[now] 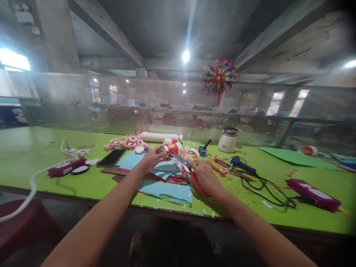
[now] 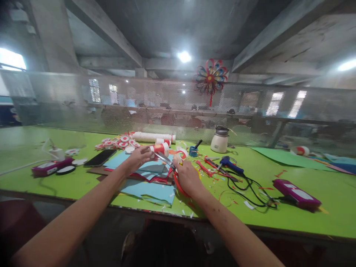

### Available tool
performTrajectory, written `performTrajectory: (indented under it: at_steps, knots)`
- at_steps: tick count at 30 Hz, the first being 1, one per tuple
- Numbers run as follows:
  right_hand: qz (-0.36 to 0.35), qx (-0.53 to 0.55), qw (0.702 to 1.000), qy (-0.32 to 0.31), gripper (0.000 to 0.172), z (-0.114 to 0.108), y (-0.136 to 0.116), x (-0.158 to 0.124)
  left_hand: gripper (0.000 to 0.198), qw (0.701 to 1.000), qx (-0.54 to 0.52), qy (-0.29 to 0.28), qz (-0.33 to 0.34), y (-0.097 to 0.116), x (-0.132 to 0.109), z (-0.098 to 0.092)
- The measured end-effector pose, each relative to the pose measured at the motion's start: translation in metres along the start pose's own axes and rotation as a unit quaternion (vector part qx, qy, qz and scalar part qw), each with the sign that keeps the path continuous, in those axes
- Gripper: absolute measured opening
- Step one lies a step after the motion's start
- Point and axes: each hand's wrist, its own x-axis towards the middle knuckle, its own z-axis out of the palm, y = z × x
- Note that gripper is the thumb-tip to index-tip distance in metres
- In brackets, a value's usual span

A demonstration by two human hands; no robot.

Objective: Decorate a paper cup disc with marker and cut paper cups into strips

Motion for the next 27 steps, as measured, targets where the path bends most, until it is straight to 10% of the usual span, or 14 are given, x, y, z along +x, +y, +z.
performTrajectory:
  at_steps: [27]
  knots:
    - [-0.004,0.06,0.998,-0.007,0.049,-0.005,-0.0006,-0.0004,0.032,0.998,-0.061,-0.002,0.007,0.0024,-0.0015,0.0056]
